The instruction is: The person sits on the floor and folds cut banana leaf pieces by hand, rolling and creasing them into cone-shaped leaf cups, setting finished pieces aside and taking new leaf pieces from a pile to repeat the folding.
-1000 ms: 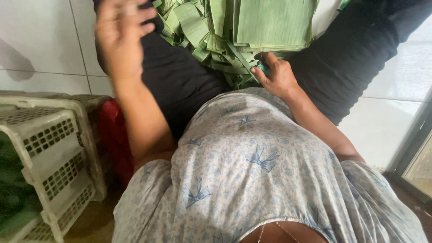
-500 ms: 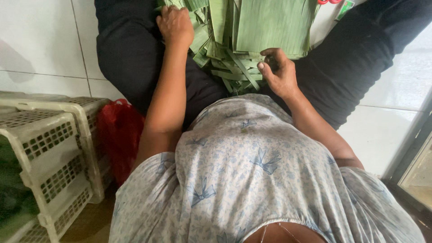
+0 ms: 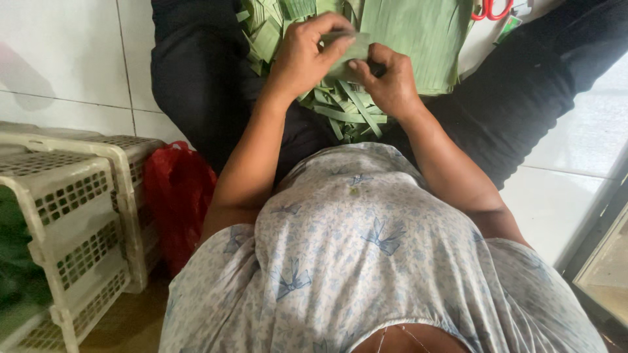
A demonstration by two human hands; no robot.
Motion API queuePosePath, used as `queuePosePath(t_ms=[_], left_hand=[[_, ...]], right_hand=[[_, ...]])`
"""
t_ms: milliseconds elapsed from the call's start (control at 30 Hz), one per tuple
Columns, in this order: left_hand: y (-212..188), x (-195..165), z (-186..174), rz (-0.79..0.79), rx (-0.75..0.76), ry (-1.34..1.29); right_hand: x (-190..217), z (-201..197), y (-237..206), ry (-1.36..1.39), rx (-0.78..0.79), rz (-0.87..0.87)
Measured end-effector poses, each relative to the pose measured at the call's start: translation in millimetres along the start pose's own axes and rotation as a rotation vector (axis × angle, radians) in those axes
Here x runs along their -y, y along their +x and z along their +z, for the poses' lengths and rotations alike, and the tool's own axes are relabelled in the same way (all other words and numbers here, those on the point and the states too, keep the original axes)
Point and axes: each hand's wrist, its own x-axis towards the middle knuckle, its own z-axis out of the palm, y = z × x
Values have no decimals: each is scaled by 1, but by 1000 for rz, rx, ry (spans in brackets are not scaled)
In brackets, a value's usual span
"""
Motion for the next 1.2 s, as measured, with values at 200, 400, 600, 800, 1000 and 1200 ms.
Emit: queuePosePath(t_ms=[200,400,600,800,1000,1200], left_hand=[[-7,58,-10,-292,-87,801],[-5,58,8,-802,292,890],[-6,53,-5,-569,49,678],[-13,48,-30,-187,-237,56],[-17,29,-8,-181,-377,-91],[-25,18,29,-51,-212,110]], right_hand=[[-46,-14,-13,354,-46,322],[-58,-31,-10,393,-74,259],[-52,-33,-12,340,-73,259],[-22,-39,-5,327,-126,130],[1,-40,-22,350,-151,93],[3,-27,-31,357,-20,85]])
